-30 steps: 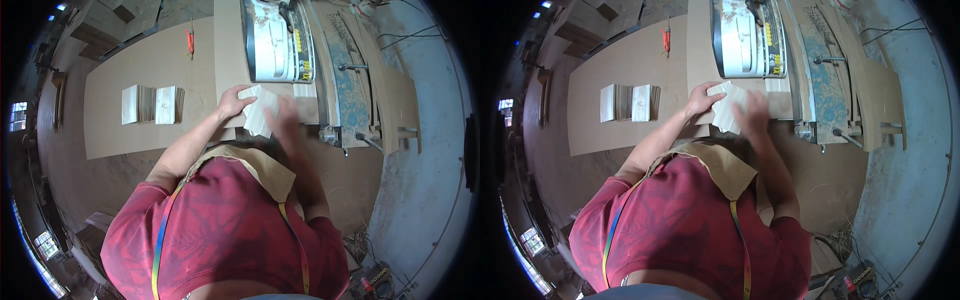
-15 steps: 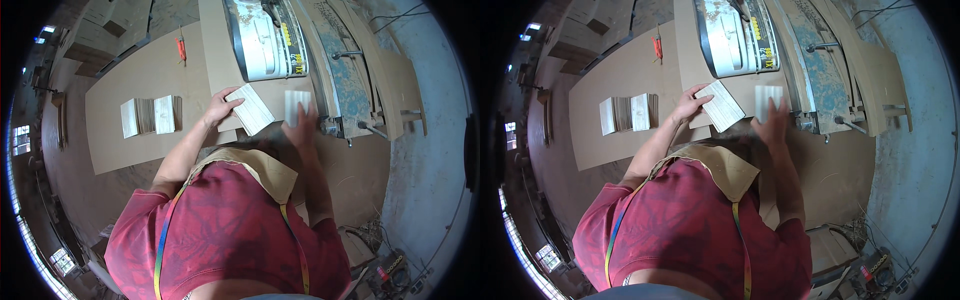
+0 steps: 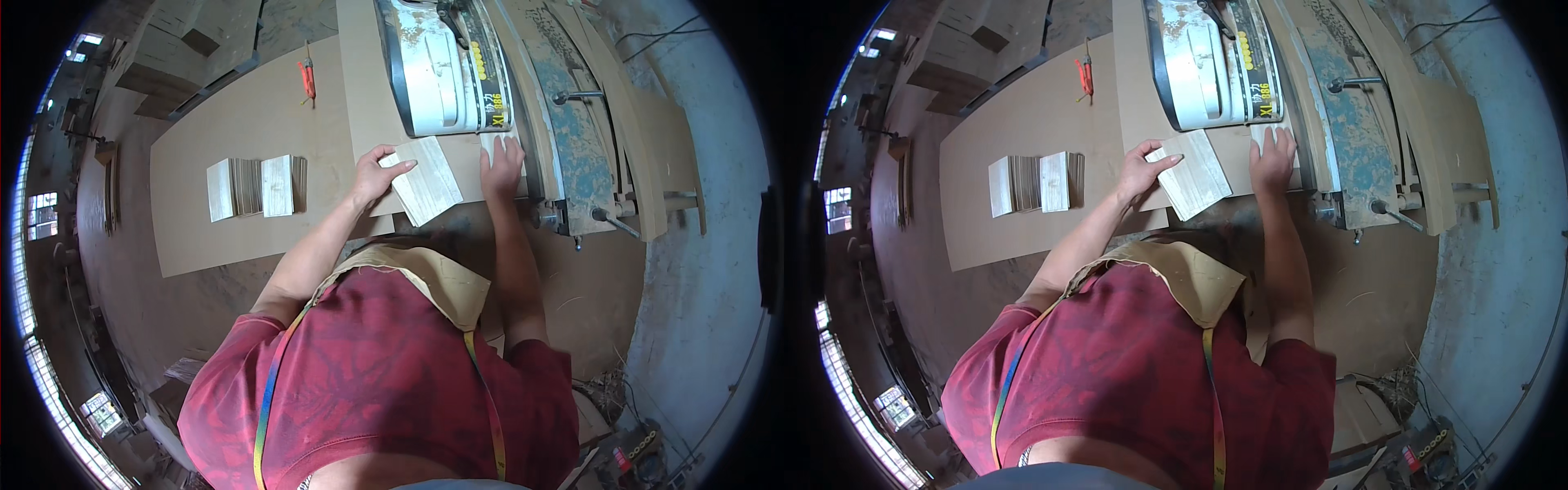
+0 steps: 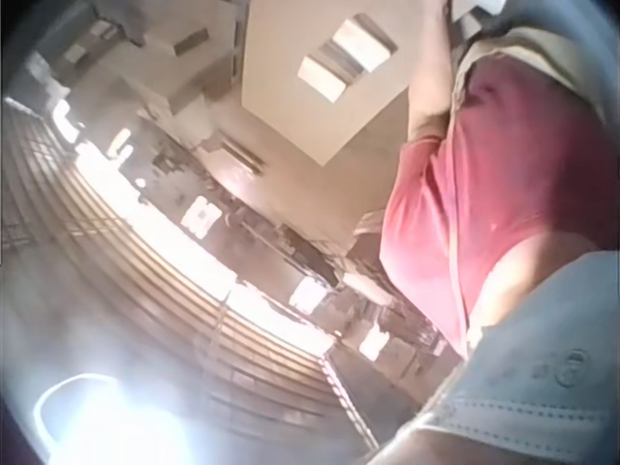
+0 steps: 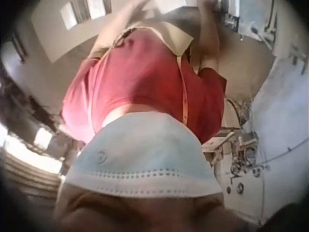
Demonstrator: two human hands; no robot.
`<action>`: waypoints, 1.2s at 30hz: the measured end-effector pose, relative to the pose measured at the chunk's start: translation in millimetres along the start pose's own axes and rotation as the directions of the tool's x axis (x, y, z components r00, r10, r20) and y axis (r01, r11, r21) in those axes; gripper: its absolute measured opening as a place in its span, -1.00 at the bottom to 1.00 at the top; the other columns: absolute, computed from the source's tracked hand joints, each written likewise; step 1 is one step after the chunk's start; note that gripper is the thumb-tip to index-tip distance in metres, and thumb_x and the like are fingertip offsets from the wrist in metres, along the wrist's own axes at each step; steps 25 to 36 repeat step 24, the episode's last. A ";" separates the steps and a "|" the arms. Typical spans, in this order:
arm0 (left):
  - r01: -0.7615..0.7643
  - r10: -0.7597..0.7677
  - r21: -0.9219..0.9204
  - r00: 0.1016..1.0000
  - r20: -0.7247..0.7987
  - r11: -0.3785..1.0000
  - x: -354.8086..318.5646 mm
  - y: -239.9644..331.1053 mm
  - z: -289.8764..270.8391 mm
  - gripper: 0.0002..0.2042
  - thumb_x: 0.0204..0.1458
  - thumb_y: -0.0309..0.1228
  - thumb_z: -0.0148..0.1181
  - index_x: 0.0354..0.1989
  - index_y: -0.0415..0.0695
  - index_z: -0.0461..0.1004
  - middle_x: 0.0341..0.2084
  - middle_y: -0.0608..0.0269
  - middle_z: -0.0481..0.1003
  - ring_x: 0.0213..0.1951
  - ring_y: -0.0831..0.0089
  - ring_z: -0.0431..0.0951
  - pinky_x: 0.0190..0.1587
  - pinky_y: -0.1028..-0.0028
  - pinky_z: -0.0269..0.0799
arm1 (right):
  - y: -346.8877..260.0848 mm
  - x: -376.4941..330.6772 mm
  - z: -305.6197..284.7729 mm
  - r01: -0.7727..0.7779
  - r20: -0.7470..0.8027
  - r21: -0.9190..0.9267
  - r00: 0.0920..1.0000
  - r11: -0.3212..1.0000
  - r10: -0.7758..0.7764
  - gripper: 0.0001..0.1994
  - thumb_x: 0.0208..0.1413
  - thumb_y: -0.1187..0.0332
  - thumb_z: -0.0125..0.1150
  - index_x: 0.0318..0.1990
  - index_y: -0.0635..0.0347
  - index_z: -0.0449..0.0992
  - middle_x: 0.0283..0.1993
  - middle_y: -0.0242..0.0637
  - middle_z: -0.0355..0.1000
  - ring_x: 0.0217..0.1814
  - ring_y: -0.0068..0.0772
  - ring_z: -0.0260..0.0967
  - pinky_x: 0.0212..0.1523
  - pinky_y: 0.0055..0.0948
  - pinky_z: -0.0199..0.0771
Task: The recorder uses a belt sander to smooth the edges of wooden blocks and then packs the finished blocks into cardboard boxes.
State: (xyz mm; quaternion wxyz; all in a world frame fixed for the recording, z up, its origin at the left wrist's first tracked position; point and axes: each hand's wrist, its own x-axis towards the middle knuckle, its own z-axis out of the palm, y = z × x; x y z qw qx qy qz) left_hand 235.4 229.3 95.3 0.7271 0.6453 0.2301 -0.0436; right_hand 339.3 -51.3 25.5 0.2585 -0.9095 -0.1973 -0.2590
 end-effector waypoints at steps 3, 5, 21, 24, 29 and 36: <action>-0.048 0.085 0.236 0.985 -0.149 0.971 6.1 -13.3 5.8 -0.64 0.16 -0.51 0.56 0.11 -0.28 0.62 -0.12 0.09 0.68 -0.22 0.41 0.68 -0.13 0.49 0.68 | -23.9 -3.3 -12.8 -0.041 0.071 0.148 0.997 0.988 0.031 -0.54 0.12 0.36 0.50 0.16 0.31 0.59 0.28 0.14 0.44 0.32 0.27 0.39 0.29 0.07 0.51; -0.047 0.114 0.311 0.973 -0.199 0.949 5.9 -18.8 2.3 -0.66 0.16 -0.49 0.56 0.08 -0.29 0.63 -0.13 0.09 0.68 -0.22 0.41 0.67 -0.12 0.49 0.67 | -62.4 -6.7 -31.8 -0.005 0.122 0.249 0.992 0.968 -0.027 -0.49 0.07 0.31 0.55 0.16 0.32 0.61 0.28 0.12 0.44 0.24 0.23 0.42 0.24 0.02 0.54; 0.109 -0.090 -0.086 0.976 0.197 0.990 -4.1 11.8 -44.5 -0.57 0.15 -0.61 0.53 0.20 -0.28 0.61 -0.13 0.12 0.68 -0.20 0.45 0.68 -0.07 0.49 0.69 | -22.9 -30.4 -30.5 -0.082 0.068 -0.179 0.993 0.980 0.096 -0.48 0.07 0.30 0.54 0.20 0.24 0.60 0.31 0.10 0.41 0.27 0.24 0.40 0.27 0.04 0.54; 0.106 -0.101 -0.124 0.994 0.043 0.987 -4.7 5.6 -28.8 -0.53 0.12 -0.62 0.55 0.23 -0.28 0.60 -0.12 0.11 0.69 -0.19 0.46 0.69 -0.07 0.49 0.70 | -16.1 -7.4 5.6 -0.051 0.013 -0.181 0.998 0.982 0.054 -0.40 0.10 0.27 0.53 0.33 0.18 0.60 0.39 0.11 0.41 0.34 0.26 0.40 0.32 0.09 0.54; 0.106 -0.101 -0.124 0.994 0.043 0.987 -4.7 5.6 -28.8 -0.53 0.12 -0.62 0.55 0.23 -0.28 0.60 -0.12 0.11 0.69 -0.19 0.46 0.69 -0.07 0.49 0.70 | -16.1 -7.4 5.6 -0.051 0.013 -0.181 0.998 0.982 0.054 -0.40 0.10 0.27 0.53 0.33 0.18 0.60 0.39 0.11 0.41 0.34 0.26 0.40 0.32 0.09 0.54; 0.106 -0.101 -0.124 0.994 0.043 0.987 -4.7 5.6 -28.8 -0.53 0.12 -0.62 0.55 0.23 -0.28 0.60 -0.12 0.11 0.69 -0.19 0.46 0.69 -0.07 0.49 0.70 | -16.1 -7.4 5.6 -0.051 0.013 -0.181 0.998 0.982 0.054 -0.40 0.10 0.27 0.53 0.33 0.18 0.60 0.39 0.11 0.41 0.34 0.26 0.40 0.32 0.09 0.54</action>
